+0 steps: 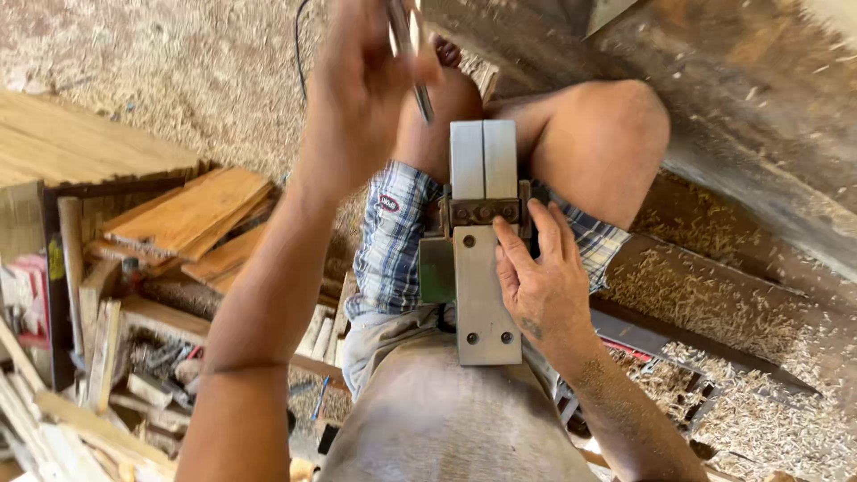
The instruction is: The person adjusts a metal hand plane resting on their lap, using a hex key to tighten screws and a try square to check alignment. They repeatedly loosen and tighten the mechanism while seated on the floor.
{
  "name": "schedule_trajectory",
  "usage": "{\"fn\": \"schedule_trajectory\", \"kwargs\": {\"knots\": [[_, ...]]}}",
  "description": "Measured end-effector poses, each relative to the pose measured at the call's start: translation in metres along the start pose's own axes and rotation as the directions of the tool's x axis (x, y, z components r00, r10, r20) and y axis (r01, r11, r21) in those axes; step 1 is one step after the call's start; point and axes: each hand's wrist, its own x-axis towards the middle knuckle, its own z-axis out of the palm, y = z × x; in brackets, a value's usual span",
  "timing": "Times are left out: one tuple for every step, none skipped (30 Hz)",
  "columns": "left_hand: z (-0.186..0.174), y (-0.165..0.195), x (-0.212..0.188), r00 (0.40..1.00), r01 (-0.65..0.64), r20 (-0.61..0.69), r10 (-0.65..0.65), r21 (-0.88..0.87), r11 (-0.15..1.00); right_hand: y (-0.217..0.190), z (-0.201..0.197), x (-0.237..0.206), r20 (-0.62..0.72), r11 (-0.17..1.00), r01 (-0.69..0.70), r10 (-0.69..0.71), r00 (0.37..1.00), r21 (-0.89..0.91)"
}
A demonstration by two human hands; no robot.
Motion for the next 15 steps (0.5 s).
{"fn": "schedule_trajectory", "kwargs": {"knots": [[0.005,0.004,-0.031,0.999,-0.018,0.028,0.02,-0.053,0.998,-0.001,0.0,0.0,0.009,1.0,0.01,-0.01,1.0,0.013],[0.011,0.006,-0.06,1.0,-0.007,0.027,0.009,-0.049,0.999,-0.001,0.0,0.0,0.023,1.0,0.009,-0.009,1.0,0.004],[0.018,0.007,-0.083,1.0,-0.001,0.028,0.002,-0.045,0.999,-0.002,0.0,0.0,0.033,1.0,0.009,-0.009,0.999,-0.006],[0.023,0.009,-0.101,0.982,0.177,0.063,-0.176,-0.011,0.984,-0.003,0.0,0.0,0.034,1.0,0.006,-0.006,0.999,-0.019],[0.028,0.011,-0.113,0.934,0.341,0.106,-0.341,0.017,0.94,-0.004,0.001,0.0,0.028,1.0,0.008,-0.008,1.0,-0.008],[0.034,0.014,-0.12,0.965,0.242,0.106,-0.24,-0.011,0.97,-0.005,0.001,-0.001,0.026,1.0,0.006,-0.006,1.0,-0.002],[0.038,0.017,-0.121,0.985,0.143,0.102,-0.138,-0.042,0.989,-0.006,0.001,-0.001,0.026,1.0,0.005,-0.005,1.0,0.004],[0.042,0.021,-0.118,0.995,0.043,0.094,-0.037,-0.07,0.997,-0.006,0.002,-0.001,0.02,1.0,0.008,-0.008,1.0,-0.001],[0.044,0.025,-0.115,0.994,0.039,0.101,-0.034,-0.05,0.998,-0.006,0.003,-0.002,0.014,1.0,0.013,-0.012,1.0,-0.006],[0.046,0.027,-0.109,0.993,0.031,0.111,-0.028,-0.031,0.999,-0.006,0.003,-0.002,0.002,1.0,0.015,-0.015,1.0,-0.011],[0.048,0.03,-0.106,0.992,0.019,0.127,-0.017,-0.013,1.0,-0.006,0.004,-0.003,0.005,1.0,0.008,-0.008,1.0,-0.004],[0.049,0.031,-0.104,0.989,0.048,0.143,-0.048,0.002,0.999,-0.005,0.005,-0.003,0.006,1.0,-0.002,0.002,1.0,0.001],[0.05,0.03,-0.103,0.985,0.075,0.156,-0.077,0.019,0.997,-0.004,0.006,-0.005,0.006,1.0,-0.009,0.009,1.0,0.006],[0.052,0.029,-0.105,0.981,0.102,0.162,-0.107,0.043,0.994,-0.003,0.007,-0.006,-0.001,1.0,-0.001,0.001,1.0,0.01],[0.052,0.026,-0.107,0.987,0.072,0.141,-0.076,0.035,0.997,-0.002,0.008,-0.007,-0.009,1.0,0.01,-0.01,1.0,0.018]]}}
